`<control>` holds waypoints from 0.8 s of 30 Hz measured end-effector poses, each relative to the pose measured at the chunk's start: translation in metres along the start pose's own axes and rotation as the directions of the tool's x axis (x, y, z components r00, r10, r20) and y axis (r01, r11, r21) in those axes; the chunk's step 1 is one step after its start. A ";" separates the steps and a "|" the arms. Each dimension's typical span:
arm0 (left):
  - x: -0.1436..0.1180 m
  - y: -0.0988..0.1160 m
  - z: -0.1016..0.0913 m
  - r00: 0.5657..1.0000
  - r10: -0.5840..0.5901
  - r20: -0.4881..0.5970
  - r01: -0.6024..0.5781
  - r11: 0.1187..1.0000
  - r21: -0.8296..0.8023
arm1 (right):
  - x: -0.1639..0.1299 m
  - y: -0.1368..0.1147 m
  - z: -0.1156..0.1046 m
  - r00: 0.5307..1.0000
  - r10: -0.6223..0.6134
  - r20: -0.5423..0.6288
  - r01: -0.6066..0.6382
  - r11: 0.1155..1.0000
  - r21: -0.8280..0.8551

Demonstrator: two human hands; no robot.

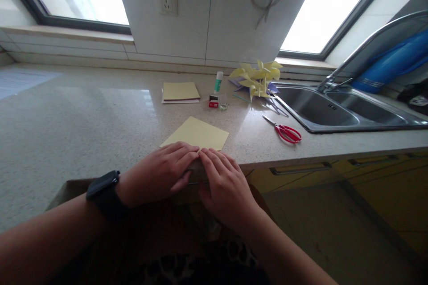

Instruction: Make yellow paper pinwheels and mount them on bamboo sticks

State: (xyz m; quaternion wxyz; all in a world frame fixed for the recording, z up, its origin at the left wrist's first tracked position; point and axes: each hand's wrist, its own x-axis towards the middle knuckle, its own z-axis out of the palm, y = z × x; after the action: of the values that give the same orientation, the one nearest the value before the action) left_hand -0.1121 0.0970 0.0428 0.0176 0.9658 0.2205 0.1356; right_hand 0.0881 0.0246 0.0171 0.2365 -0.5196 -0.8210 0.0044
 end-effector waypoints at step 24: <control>0.002 -0.001 0.002 0.998 -0.045 -0.043 0.044 0.999 -0.018 | 0.014 0.004 0.002 1.000 0.025 0.005 -0.025 0.999 -0.043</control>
State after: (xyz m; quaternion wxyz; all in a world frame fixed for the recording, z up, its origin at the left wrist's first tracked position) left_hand -0.1104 0.0991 0.0409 0.0242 0.9572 0.2412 0.1579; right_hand 0.0858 0.0382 0.0199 0.2228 -0.5348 -0.8151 -0.0088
